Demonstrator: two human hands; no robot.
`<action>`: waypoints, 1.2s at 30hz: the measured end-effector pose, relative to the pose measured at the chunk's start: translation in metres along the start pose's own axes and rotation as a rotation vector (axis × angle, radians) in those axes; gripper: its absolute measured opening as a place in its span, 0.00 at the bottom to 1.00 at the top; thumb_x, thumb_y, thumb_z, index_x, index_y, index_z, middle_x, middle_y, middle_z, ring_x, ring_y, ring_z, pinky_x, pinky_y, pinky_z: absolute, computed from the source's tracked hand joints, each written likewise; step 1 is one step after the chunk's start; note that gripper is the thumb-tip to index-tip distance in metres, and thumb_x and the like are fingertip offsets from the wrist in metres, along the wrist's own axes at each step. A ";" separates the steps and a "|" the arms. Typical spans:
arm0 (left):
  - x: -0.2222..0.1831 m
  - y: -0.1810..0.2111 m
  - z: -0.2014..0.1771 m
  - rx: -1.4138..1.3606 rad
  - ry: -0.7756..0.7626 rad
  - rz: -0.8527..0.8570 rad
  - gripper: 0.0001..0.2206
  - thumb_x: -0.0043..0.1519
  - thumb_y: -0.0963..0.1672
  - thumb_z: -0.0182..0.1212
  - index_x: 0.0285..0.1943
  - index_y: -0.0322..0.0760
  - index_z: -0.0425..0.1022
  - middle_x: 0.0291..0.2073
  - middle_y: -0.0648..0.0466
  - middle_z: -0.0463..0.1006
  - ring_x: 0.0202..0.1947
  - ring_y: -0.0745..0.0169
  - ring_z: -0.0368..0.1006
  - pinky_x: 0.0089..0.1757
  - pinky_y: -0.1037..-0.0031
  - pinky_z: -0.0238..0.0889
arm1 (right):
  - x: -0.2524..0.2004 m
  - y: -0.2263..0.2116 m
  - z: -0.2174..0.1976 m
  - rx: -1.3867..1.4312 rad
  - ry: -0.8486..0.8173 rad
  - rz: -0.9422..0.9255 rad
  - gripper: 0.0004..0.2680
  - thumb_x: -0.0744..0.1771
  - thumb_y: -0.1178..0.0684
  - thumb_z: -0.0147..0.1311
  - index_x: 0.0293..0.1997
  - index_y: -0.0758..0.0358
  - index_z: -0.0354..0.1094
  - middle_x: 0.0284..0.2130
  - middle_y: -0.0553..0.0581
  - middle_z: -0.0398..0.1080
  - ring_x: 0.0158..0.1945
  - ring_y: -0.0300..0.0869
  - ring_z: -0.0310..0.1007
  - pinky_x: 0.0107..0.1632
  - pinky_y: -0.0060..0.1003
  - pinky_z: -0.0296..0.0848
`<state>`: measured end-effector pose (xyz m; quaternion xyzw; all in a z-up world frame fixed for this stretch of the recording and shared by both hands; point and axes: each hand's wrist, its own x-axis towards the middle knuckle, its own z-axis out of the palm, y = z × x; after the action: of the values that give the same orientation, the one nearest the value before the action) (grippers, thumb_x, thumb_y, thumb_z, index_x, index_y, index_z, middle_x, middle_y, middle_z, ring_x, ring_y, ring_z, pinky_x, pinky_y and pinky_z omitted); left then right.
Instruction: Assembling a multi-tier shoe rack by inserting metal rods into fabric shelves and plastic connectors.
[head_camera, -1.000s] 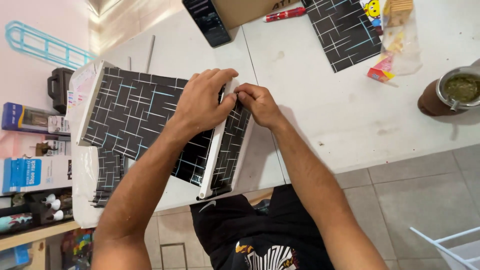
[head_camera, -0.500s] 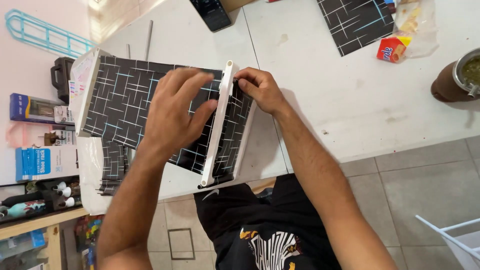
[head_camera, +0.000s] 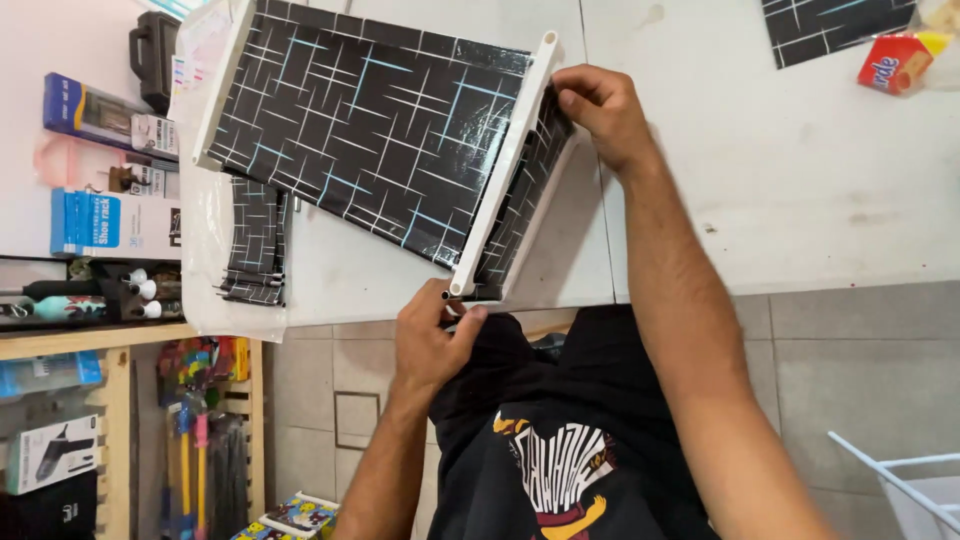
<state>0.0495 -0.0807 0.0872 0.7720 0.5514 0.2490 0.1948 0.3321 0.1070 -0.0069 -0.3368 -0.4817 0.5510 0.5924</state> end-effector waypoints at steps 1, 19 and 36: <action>0.001 -0.002 0.005 0.000 0.014 0.033 0.12 0.62 0.48 0.60 0.43 0.35 0.77 0.31 0.54 0.76 0.30 0.61 0.72 0.30 0.71 0.69 | 0.000 -0.001 0.001 0.037 -0.012 -0.016 0.12 0.69 0.46 0.59 0.52 0.63 0.73 0.42 0.54 0.75 0.42 0.39 0.75 0.47 0.31 0.78; 0.027 0.041 -0.015 0.381 0.382 0.390 0.14 0.59 0.46 0.68 0.49 0.34 0.80 0.28 0.56 0.79 0.30 0.58 0.77 0.38 0.68 0.67 | 0.006 -0.003 0.028 -0.035 0.115 -0.343 0.09 0.72 0.50 0.56 0.51 0.65 0.75 0.32 0.54 0.73 0.38 0.35 0.70 0.44 0.33 0.72; 0.025 0.034 -0.037 0.152 0.580 0.443 0.07 0.54 0.36 0.71 0.40 0.33 0.83 0.29 0.51 0.83 0.31 0.52 0.81 0.35 0.67 0.72 | 0.014 0.032 0.037 0.038 0.102 -0.368 0.04 0.72 0.57 0.54 0.47 0.64 0.74 0.31 0.50 0.71 0.38 0.33 0.68 0.44 0.32 0.71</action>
<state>0.0596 -0.0666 0.1408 0.7821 0.4202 0.4520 -0.0861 0.2859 0.1208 -0.0228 -0.2591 -0.4941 0.4248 0.7130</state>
